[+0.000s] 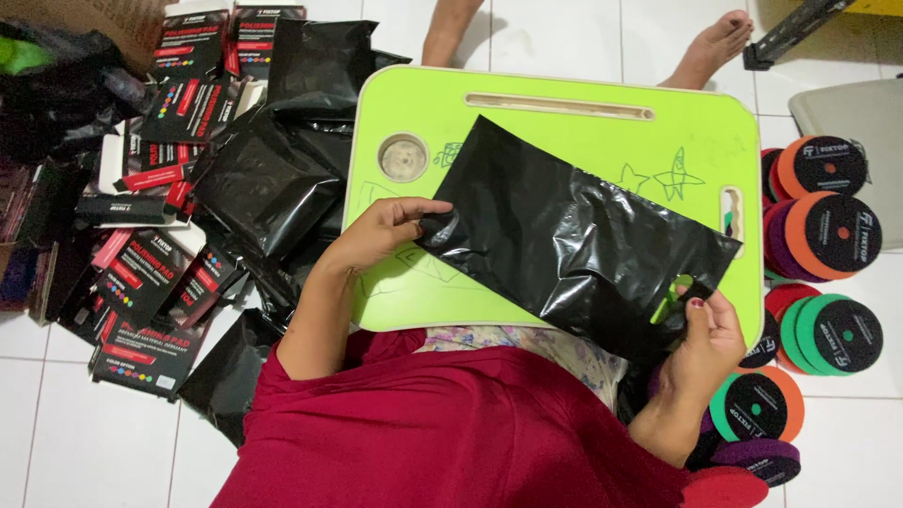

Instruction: The person sits on the floor and packs a polishing pad into a black shipping bag. They first clean the pad with a brush, then place the pad and its box into the bag, and finally seal the bag.

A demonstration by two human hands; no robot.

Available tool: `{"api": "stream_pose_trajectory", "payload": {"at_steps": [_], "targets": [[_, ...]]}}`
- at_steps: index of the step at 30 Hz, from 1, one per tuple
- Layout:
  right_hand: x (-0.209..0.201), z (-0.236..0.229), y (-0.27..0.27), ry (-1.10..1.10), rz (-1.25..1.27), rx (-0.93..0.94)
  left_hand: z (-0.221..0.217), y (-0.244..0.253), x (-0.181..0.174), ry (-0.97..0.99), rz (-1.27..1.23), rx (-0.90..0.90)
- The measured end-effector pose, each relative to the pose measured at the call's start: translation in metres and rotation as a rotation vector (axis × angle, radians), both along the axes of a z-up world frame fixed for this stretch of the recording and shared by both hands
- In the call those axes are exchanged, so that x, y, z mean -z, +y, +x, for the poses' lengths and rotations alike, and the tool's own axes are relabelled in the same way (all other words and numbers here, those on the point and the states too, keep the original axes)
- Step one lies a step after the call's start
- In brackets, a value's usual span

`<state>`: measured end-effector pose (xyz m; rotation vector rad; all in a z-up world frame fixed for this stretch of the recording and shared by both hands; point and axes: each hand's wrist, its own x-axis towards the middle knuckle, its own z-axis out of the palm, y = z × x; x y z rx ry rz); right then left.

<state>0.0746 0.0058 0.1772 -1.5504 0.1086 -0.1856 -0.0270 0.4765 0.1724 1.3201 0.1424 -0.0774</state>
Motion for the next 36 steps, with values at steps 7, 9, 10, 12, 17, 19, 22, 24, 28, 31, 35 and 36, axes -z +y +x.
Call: {"api": "stream_pose_trajectory", "payload": {"at_steps": [7, 9, 10, 12, 17, 19, 22, 24, 28, 31, 35, 36], "targets": [[-0.007, 0.0, 0.0, -0.067, -0.1, 0.046, -0.005, 0.0, -0.048, 0.012, 0.252, 0.168], [-0.001, 0.002, -0.004, -0.111, -0.097, 0.016, -0.008, 0.0, -0.047, -0.057, 0.086, 0.211], [-0.001, 0.002, -0.004, -0.11, -0.097, 0.011, -0.01, 0.001, -0.052, -0.056, 0.085, 0.206], [0.0, 0.003, -0.004, -0.118, -0.102, 0.016, -0.012, 0.001, -0.062, -0.031, 0.124, 0.216], [0.001, 0.005, -0.007, -0.083, -0.064, 0.04, -0.015, 0.005, -0.06, -0.024, 0.063, 0.25], [0.0, 0.005, -0.009, -0.096, -0.07, 0.033, -0.017, 0.005, -0.062, -0.008, 0.051, 0.259], [0.007, 0.009, -0.018, -0.125, -0.143, 0.023, -0.018, 0.006, -0.062, -0.036, 0.023, 0.287], [0.017, 0.013, -0.028, -0.131, -0.135, 0.049, -0.019, 0.007, -0.062, -0.018, 0.035, 0.304], [0.025, 0.014, -0.033, -0.095, -0.117, 0.1, -0.025, 0.012, -0.075, -0.002, 0.109, 0.321], [0.034, 0.01, -0.034, -0.03, -0.261, 0.145, -0.023, 0.015, -0.083, -0.05, 0.233, 0.305], [0.028, -0.003, 0.007, 0.028, 0.048, -0.025, -0.022, -0.005, -0.105, -0.071, 0.987, -0.239], [0.022, -0.007, 0.022, 0.069, 0.026, -0.071, -0.025, -0.016, -0.118, -0.219, 1.131, -0.358]]}}
